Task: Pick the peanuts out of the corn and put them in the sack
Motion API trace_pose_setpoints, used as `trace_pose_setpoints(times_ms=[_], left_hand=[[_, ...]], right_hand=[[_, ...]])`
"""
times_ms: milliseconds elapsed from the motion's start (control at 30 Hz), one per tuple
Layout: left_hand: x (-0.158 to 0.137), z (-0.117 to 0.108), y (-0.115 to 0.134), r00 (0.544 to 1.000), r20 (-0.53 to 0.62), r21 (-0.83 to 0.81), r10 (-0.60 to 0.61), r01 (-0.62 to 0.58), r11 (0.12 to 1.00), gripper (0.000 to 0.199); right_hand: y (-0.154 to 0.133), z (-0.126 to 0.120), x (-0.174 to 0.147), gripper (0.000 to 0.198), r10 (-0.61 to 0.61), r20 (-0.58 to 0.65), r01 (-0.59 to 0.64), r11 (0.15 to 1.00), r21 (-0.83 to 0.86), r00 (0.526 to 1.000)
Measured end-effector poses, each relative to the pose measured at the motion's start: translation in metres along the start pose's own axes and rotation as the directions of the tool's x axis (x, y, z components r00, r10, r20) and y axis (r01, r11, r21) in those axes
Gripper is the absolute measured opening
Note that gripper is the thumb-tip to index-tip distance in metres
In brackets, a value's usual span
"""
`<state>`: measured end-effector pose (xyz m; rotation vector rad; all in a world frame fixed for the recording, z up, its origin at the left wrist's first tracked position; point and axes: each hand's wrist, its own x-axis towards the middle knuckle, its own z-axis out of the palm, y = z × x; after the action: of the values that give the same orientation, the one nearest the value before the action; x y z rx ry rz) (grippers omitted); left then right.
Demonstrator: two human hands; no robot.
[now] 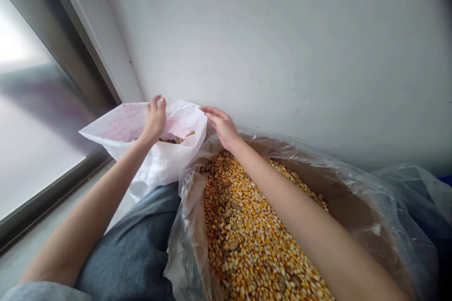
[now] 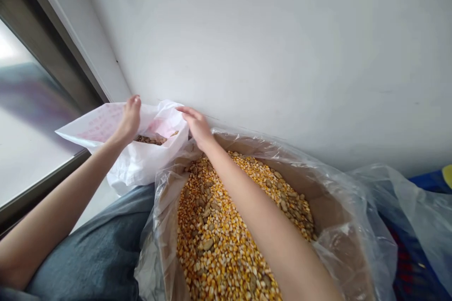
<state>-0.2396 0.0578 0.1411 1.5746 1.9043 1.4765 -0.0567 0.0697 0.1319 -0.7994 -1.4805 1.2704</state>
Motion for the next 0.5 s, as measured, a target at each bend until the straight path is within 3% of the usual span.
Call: trace_pose_setpoints(times_ms=[67,133,200,267,333,400,433,500], left_hand=[[-0.009,0.003,0.02,0.995,-0.096,-0.186,0.025,-0.042,0.982,0.036],[-0.025,0.008,0.045,0.991,-0.093,-0.341,0.099,-0.125,0.932,0.03],[-0.047,0.021,0.069,0.985,0.057,-0.44,0.163,-0.121,0.89,0.027],[-0.072,0.042,0.084,0.933,0.316,-0.464,0.174,-0.008,0.886,0.027],[-0.095,0.07,0.086,0.799,0.586,-0.395,0.132,0.14,0.908,0.03],[-0.114,0.099,0.076,0.659,0.752,-0.218,-0.021,0.279,0.935,0.036],[-0.121,0.113,0.069,0.629,0.766,-0.101,-0.134,0.323,0.941,0.038],[-0.13,0.135,0.054,0.673,0.622,0.171,-0.401,0.383,0.908,0.041]], right_hand=[[-0.004,-0.035,-0.032,0.018,0.034,-0.003,-0.034,0.999,-0.039,0.999],[-0.009,-0.07,-0.07,0.02,0.145,-0.002,-0.144,0.985,-0.094,0.989],[-0.011,-0.103,-0.11,0.023,0.237,-0.042,-0.24,0.957,-0.16,0.971],[-0.009,-0.134,-0.148,0.024,0.306,-0.081,-0.316,0.91,-0.268,0.949],[-0.003,-0.163,-0.18,0.023,0.341,-0.163,-0.378,0.844,-0.379,0.926],[0.003,-0.19,-0.204,0.023,0.338,-0.324,-0.452,0.799,-0.398,0.883],[0.006,-0.203,-0.212,0.024,0.326,-0.417,-0.488,0.787,-0.378,0.848],[0.011,-0.222,-0.224,0.025,0.292,-0.569,-0.539,0.774,-0.332,0.769]])
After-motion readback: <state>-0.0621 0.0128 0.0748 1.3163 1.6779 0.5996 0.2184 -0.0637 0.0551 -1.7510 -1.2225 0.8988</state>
